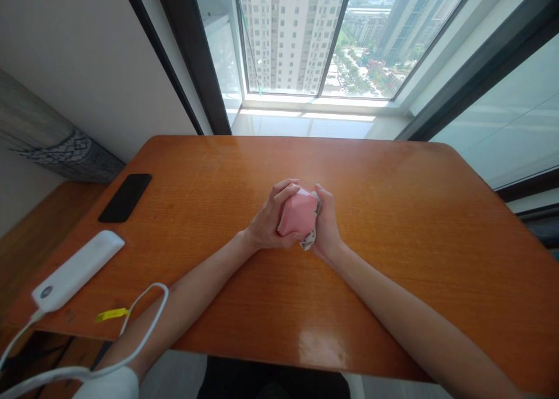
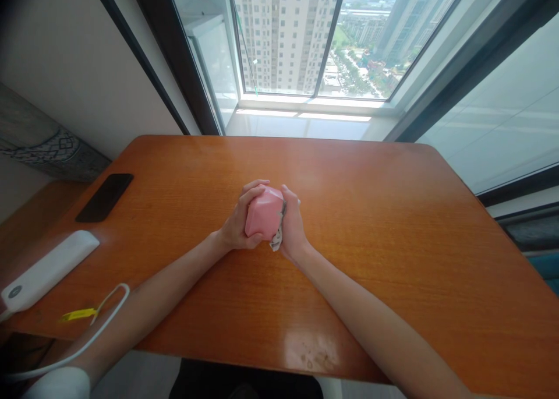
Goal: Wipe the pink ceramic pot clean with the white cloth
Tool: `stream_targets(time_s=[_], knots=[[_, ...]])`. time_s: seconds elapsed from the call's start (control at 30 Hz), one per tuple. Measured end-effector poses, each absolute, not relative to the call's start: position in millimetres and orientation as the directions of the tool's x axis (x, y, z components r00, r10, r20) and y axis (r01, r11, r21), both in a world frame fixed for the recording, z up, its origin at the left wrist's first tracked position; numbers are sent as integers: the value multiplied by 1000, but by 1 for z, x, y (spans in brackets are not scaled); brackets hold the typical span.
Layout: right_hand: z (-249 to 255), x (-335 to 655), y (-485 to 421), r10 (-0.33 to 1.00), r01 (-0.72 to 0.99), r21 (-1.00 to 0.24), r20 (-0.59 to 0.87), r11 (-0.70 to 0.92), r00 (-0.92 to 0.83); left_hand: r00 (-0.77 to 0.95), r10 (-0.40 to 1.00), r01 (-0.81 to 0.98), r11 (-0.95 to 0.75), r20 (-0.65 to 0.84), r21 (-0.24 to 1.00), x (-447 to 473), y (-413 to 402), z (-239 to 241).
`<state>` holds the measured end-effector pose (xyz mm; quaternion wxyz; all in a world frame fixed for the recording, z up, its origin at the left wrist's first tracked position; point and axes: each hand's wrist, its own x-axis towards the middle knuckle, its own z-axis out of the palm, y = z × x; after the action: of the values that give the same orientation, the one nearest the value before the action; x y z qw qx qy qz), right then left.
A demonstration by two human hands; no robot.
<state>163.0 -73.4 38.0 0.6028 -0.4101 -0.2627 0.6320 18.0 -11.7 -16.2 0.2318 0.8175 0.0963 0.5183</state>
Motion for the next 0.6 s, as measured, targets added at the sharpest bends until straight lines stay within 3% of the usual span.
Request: stream_targets(time_s=[0.07,0.17,0.23,0.33,0.47,0.6], knots=[[33,165,-77,982,-418,-907,-114,-42,148,434,421,-106,-854,797,510,18,-11,-20],[27,172,-82,979,-84,-987,121,135,163,455,510,-182,-749,730,637,16,-13,-23],[26,176,-83,948,157,-942,311,298,66,497,554,-242,-651,669,719,16,-14,-22],[28,182,-80,859,428,-755,499,497,-117,523,556,-318,-575,645,754,15,-16,-18],[33,188,-75,785,570,-561,549,600,-286,544,579,-343,-506,607,791,15,-18,-14],[30,190,-73,793,586,-557,540,589,-283,569,602,-322,-463,560,826,15,-20,-9]])
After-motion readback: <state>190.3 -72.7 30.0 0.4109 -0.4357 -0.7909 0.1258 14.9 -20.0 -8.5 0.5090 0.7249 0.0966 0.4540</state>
